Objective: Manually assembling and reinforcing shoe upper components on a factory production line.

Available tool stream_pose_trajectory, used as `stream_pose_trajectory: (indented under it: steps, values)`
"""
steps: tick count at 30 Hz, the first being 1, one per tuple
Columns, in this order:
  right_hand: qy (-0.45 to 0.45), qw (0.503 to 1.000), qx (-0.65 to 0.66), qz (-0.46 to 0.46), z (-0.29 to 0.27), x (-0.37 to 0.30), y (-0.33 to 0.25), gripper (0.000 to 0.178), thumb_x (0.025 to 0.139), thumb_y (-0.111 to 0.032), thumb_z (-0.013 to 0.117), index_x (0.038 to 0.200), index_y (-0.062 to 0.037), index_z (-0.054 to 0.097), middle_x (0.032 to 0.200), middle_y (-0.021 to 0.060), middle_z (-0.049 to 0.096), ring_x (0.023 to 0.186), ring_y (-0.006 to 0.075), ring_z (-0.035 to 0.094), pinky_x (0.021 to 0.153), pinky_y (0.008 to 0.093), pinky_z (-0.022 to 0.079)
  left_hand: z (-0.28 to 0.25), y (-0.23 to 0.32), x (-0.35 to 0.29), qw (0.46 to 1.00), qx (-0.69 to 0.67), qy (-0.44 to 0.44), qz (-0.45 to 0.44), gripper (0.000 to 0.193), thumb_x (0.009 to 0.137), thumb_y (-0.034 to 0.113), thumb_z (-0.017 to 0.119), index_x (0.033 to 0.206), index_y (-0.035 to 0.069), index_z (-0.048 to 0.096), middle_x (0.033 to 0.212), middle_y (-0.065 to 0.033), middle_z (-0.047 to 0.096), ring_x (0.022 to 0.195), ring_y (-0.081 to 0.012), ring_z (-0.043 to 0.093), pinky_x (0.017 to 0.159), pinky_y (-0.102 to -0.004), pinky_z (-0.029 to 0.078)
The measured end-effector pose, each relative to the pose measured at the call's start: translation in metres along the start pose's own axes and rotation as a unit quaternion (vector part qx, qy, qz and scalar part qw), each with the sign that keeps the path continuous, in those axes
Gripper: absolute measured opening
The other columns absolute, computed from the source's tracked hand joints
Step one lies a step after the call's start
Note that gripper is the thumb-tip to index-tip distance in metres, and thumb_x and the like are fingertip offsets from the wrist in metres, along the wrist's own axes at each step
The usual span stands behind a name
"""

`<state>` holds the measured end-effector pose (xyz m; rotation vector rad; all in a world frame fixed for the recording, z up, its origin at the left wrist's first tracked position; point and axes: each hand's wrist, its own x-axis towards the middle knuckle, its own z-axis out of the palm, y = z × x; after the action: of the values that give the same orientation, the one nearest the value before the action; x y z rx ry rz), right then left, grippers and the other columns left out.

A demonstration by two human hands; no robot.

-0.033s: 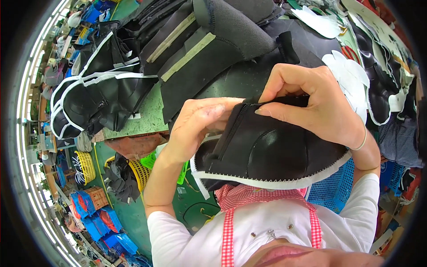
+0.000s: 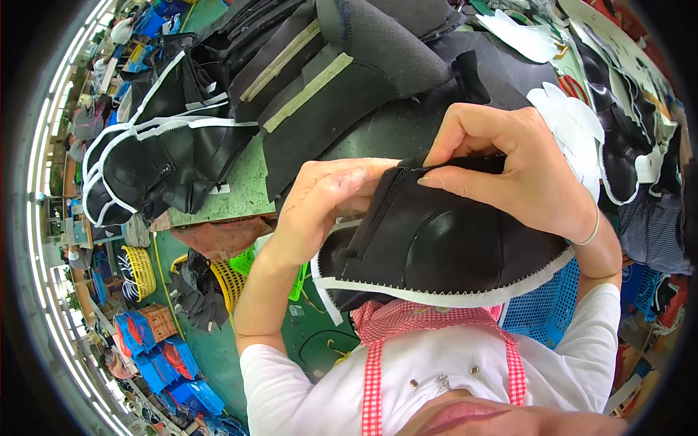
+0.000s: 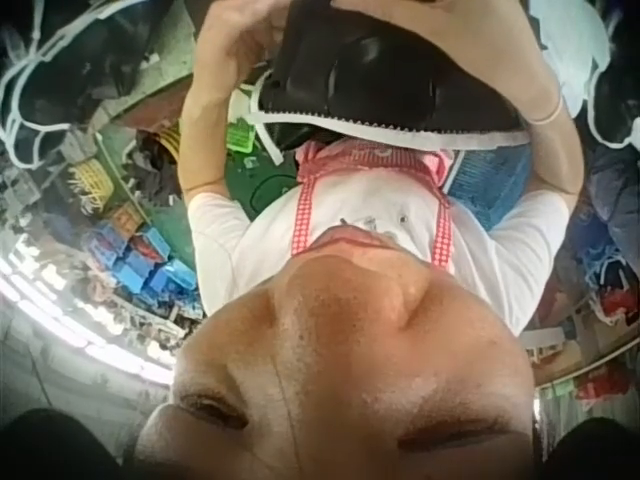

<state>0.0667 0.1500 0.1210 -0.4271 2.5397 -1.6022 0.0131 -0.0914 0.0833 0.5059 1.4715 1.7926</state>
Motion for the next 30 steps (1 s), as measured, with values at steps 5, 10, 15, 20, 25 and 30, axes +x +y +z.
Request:
stream_pose_trajectory:
  steps: [5, 10, 15, 20, 25, 30]
  values:
    - [-0.012, 1.0, -0.011, 0.015, -0.002, 0.0, 0.0, 0.011, 0.084, 0.002, 0.074, 0.085, 0.0019, 0.063, 0.08, 0.0035, 0.07, 0.076, 0.0053, 0.065, 0.07, 0.0206, 0.052, 0.007, 0.01, 0.006, 0.999, 0.05, 0.0, -0.004, 0.059, 0.096, 0.034, 0.044, 0.122, -0.017, 0.058, 0.105, -0.0236, 0.07, 0.093, -0.028, 0.071, 0.083, -0.0378, 0.057]
    - [-0.023, 0.998, 0.057, 0.02, -0.006, 0.003, 0.005, 0.008, 0.084, 0.002, 0.074, 0.088, 0.0023, 0.066, 0.082, 0.0041, 0.07, 0.075, 0.005, 0.064, 0.07, 0.0204, 0.051, 0.003, 0.009, 0.008, 0.999, 0.025, -0.005, -0.037, 0.042, 0.101, 0.027, 0.052, 0.12, -0.009, 0.064, 0.105, -0.0156, 0.071, 0.093, -0.0188, 0.069, 0.078, -0.0298, 0.057]
    - [-0.04, 0.999, 0.009, -0.015, -0.008, 0.006, 0.005, 0.007, 0.08, 0.001, 0.076, 0.085, 0.0009, 0.071, 0.08, 0.0029, 0.07, 0.072, 0.0064, 0.064, 0.07, 0.0205, 0.051, 0.002, 0.004, 0.012, 0.998, 0.047, 0.013, -0.025, 0.028, 0.098, 0.017, 0.062, 0.111, -0.007, 0.07, 0.099, -0.0108, 0.072, 0.084, -0.0111, 0.067, 0.066, -0.0258, 0.059]
    - [-0.037, 0.998, 0.045, -0.03, -0.006, 0.006, 0.01, 0.007, 0.08, 0.0, 0.077, 0.084, 0.0005, 0.071, 0.079, 0.0028, 0.07, 0.072, 0.0066, 0.064, 0.069, 0.0206, 0.051, 0.006, 0.006, 0.016, 0.993, 0.116, 0.023, -0.006, 0.027, 0.096, 0.02, 0.066, 0.102, -0.005, 0.073, 0.072, 0.0027, 0.06, 0.064, -0.001, 0.054, 0.058, -0.0218, 0.054]
    - [-0.036, 0.998, 0.055, 0.0, -0.006, 0.006, 0.008, 0.008, 0.08, 0.001, 0.076, 0.084, 0.001, 0.069, 0.079, 0.0031, 0.069, 0.072, 0.0068, 0.064, 0.07, 0.0211, 0.051, 0.008, 0.013, 0.017, 0.987, 0.161, 0.022, -0.005, 0.027, 0.096, 0.021, 0.067, 0.098, -0.005, 0.073, 0.069, 0.0041, 0.057, 0.061, 0.0003, 0.048, 0.056, -0.0207, 0.05]
    - [-0.014, 1.0, 0.006, 0.022, -0.002, 0.003, 0.004, 0.01, 0.08, 0.002, 0.075, 0.083, 0.0014, 0.065, 0.079, 0.0023, 0.068, 0.073, 0.0056, 0.063, 0.069, 0.0211, 0.052, 0.012, 0.013, 0.016, 0.991, 0.123, 0.047, 0.0, 0.027, 0.096, 0.02, 0.068, 0.1, -0.005, 0.073, 0.081, -0.0003, 0.069, 0.071, -0.0022, 0.058, 0.062, -0.0201, 0.05]
